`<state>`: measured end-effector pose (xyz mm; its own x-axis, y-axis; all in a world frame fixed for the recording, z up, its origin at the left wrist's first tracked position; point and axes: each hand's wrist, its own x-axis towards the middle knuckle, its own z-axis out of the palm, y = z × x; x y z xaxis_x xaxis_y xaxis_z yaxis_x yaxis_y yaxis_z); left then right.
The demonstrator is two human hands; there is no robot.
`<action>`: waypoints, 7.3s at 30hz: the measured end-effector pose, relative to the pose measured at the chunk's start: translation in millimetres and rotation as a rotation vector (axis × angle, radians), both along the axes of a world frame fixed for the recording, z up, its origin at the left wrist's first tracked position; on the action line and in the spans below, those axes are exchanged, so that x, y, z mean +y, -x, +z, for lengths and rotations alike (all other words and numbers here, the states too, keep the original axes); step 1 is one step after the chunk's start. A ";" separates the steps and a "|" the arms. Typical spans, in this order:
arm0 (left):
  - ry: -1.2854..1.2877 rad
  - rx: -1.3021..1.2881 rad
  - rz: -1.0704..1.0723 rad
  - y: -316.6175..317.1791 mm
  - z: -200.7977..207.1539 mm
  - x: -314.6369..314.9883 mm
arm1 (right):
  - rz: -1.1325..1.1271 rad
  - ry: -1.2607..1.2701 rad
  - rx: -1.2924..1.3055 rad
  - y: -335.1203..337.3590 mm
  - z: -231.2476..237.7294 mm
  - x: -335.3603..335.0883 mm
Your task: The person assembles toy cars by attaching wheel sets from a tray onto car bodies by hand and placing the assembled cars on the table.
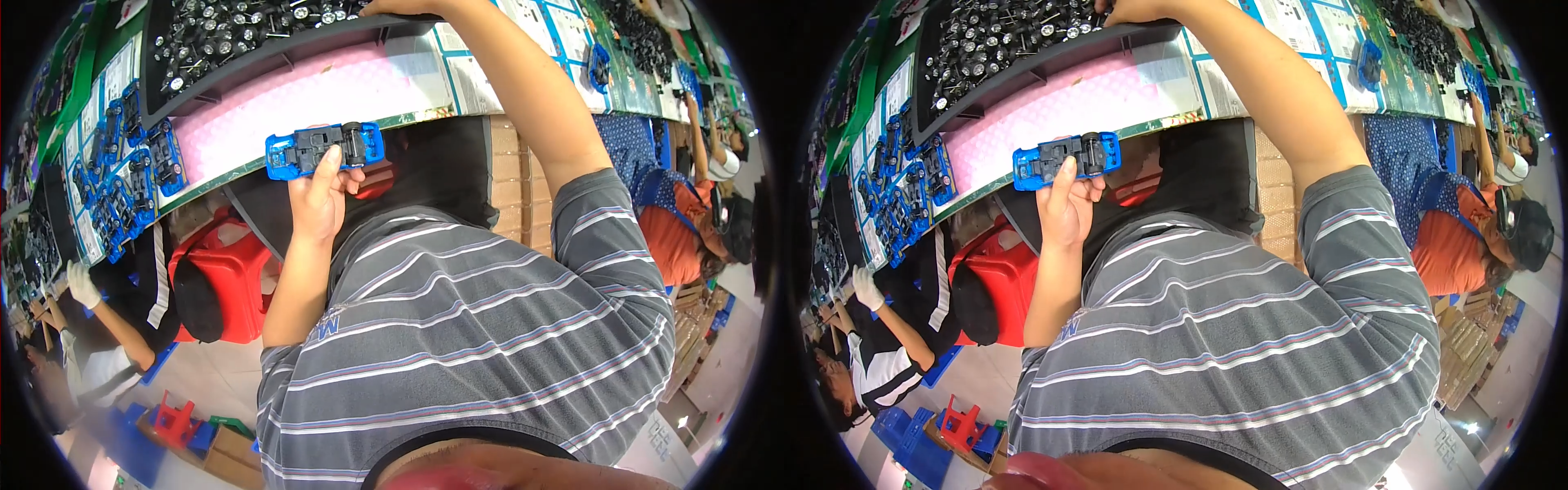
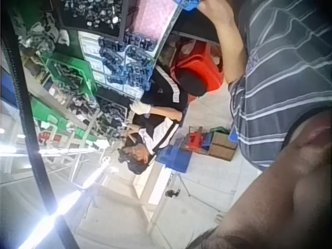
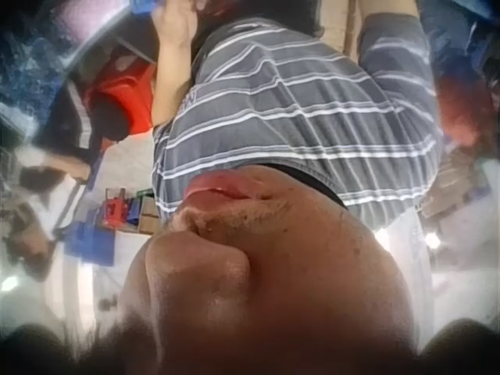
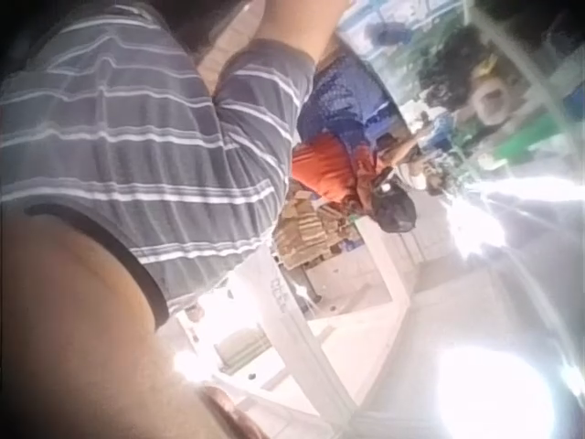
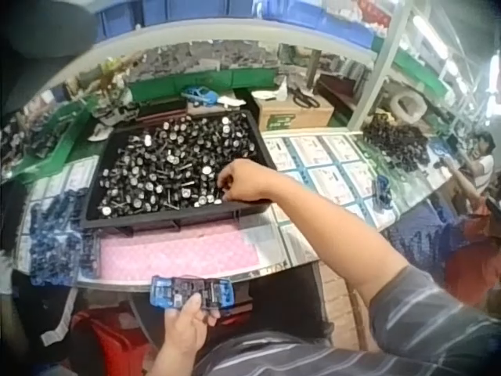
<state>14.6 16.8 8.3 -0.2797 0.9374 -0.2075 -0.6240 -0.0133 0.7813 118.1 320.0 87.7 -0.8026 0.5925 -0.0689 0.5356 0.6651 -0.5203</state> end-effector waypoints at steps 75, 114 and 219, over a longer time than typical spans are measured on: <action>0.966 1.289 0.601 539.9 10.8 -146.3 | -1.159 -0.780 0.301 -274.2 -83.0 -49.4; -0.008 -0.149 -0.102 20.5 28.1 38.4 | -0.158 -0.405 0.036 -18.5 28.4 -1.7; -0.041 0.208 0.316 122.5 34.7 -45.1 | -0.315 -0.302 0.321 -47.7 -83.2 -106.2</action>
<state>-107.9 -28.3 43.0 -0.5882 0.8047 -0.0805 -0.4126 -0.2130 0.8856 165.9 213.7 4.5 -0.5358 0.7630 0.3616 0.5787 0.6436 -0.5008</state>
